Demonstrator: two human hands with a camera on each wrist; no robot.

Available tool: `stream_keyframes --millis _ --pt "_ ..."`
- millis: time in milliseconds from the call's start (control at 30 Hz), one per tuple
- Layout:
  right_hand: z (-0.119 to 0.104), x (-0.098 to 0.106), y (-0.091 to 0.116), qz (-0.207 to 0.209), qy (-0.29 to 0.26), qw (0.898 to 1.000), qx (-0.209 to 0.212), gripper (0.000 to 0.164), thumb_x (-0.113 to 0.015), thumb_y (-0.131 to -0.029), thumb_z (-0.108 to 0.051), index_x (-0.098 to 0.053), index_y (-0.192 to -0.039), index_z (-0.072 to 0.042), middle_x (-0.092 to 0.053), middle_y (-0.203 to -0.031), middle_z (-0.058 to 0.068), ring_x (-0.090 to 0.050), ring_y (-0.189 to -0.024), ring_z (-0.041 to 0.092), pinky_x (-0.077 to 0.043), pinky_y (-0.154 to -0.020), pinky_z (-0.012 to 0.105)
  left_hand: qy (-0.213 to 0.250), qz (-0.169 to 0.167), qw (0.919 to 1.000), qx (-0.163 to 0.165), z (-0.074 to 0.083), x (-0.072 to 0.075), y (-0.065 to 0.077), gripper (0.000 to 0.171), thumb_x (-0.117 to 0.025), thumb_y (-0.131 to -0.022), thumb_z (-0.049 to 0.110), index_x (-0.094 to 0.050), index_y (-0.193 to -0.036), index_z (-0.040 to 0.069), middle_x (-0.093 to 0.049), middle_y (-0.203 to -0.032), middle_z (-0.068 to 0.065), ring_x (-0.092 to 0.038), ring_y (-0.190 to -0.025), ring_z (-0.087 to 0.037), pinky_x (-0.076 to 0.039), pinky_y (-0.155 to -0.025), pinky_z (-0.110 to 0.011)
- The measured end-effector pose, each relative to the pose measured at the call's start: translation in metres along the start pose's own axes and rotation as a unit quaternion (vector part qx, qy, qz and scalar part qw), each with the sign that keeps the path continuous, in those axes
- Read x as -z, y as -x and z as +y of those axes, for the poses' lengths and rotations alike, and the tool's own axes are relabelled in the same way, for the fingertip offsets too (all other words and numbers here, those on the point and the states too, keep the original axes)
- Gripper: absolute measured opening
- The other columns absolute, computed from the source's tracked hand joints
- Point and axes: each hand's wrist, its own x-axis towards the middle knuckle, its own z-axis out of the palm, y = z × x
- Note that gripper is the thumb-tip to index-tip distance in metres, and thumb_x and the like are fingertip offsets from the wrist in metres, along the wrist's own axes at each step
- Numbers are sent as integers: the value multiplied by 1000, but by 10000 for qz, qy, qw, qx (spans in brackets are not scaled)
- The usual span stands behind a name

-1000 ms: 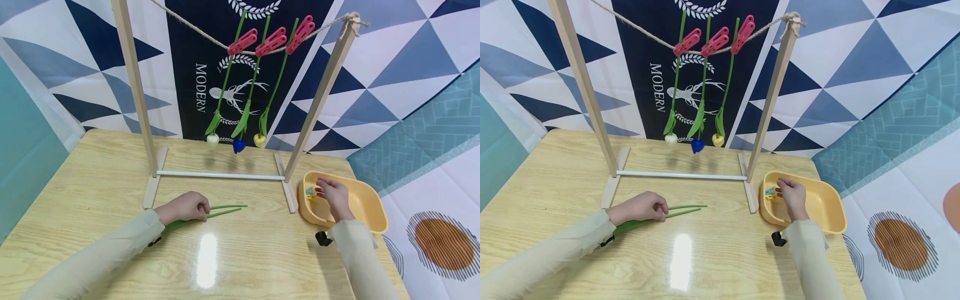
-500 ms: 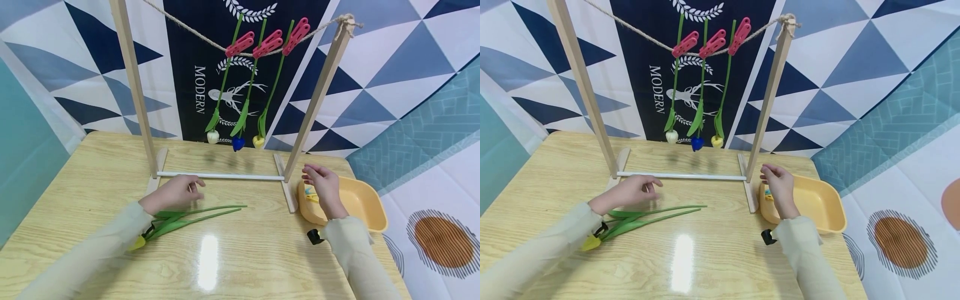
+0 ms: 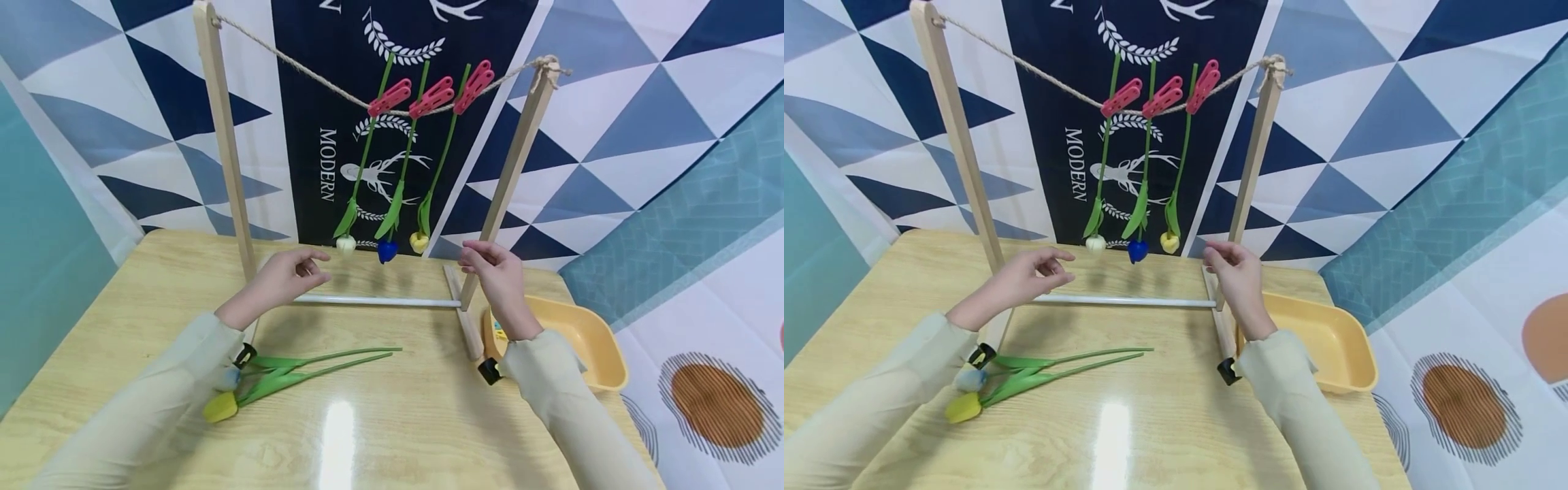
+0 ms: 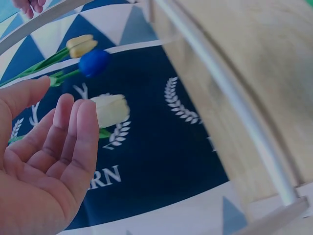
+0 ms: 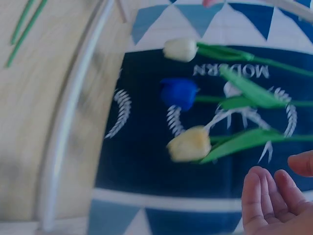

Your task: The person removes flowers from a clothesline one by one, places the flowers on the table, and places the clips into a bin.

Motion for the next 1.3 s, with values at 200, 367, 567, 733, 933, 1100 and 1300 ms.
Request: stream_keyframes --millis 200,367,567,733,933,1100,1300 --pt "-28 -12 -2 -253 203 9989 327 32 -60 -92 -28 -61 -114 -5 -65 -95 -6 -64 -83 4 -51 -79 16 101 425 9990 81 19 14 -12 34 -63 -89 23 -60 -119 7 -65 -96 -8 -58 -85 -20 -46 -73 -28" --pt "-55 -24 -7 -456 56 9968 652 32 -59 -92 -24 -61 -116 -3 -66 -101 5 -64 -83 6 -52 -77 18 310 676 9971 129 34 28 -26 37 -61 -91 28 -57 -123 9 -63 -105 -8 -58 -93 -22 -47 -78 -34" --pt "-91 -41 -14 -439 -207 9925 1121 29 -60 -92 -22 -62 -115 -5 -66 -101 8 -64 -87 15 -53 -78 21 611 1162 9913 -42 54 39 -44 41 -61 -91 29 -55 -126 9 -63 -112 -10 -57 -101 -23 -47 -86 -39" --pt "-114 -52 -21 -272 -556 9887 1366 26 -60 -92 -19 -62 -115 -6 -66 -106 11 -65 -86 12 -53 -79 21 945 1565 9831 -138 66 39 -53 38 -62 -90 26 -56 -124 9 -62 -112 -11 -57 -103 -23 -46 -87 -37" --pt "-134 -63 -23 -244 -856 9842 1530 28 -61 -91 -16 -61 -116 -4 -66 -105 11 -66 -89 18 -53 -82 24 1111 1760 9777 -295 74 38 -63 36 -62 -90 25 -56 -122 8 -61 -113 -10 -56 -104 -23 -45 -90 -36" --pt "-145 -71 -23 -236 -1054 9816 1574 28 -61 -91 -14 -60 -117 -4 -66 -104 9 -66 -92 18 -52 -86 26 1096 1889 9750 -420 80 38 -71 37 -62 -91 26 -57 -121 6 -61 -117 -12 -56 -106 -24 -45 -94 -38" --pt "-156 -76 -27 -112 -1291 9762 1740 33 -61 -90 -11 -57 -121 -1 -65 -102 9 -64 -89 13 -53 -85 26 1252 1874 9734 -404 90 35 -81 40 -62 -90 27 -55 -124 6 -58 -124 -13 -56 -111 -23 -45 -95 -39"
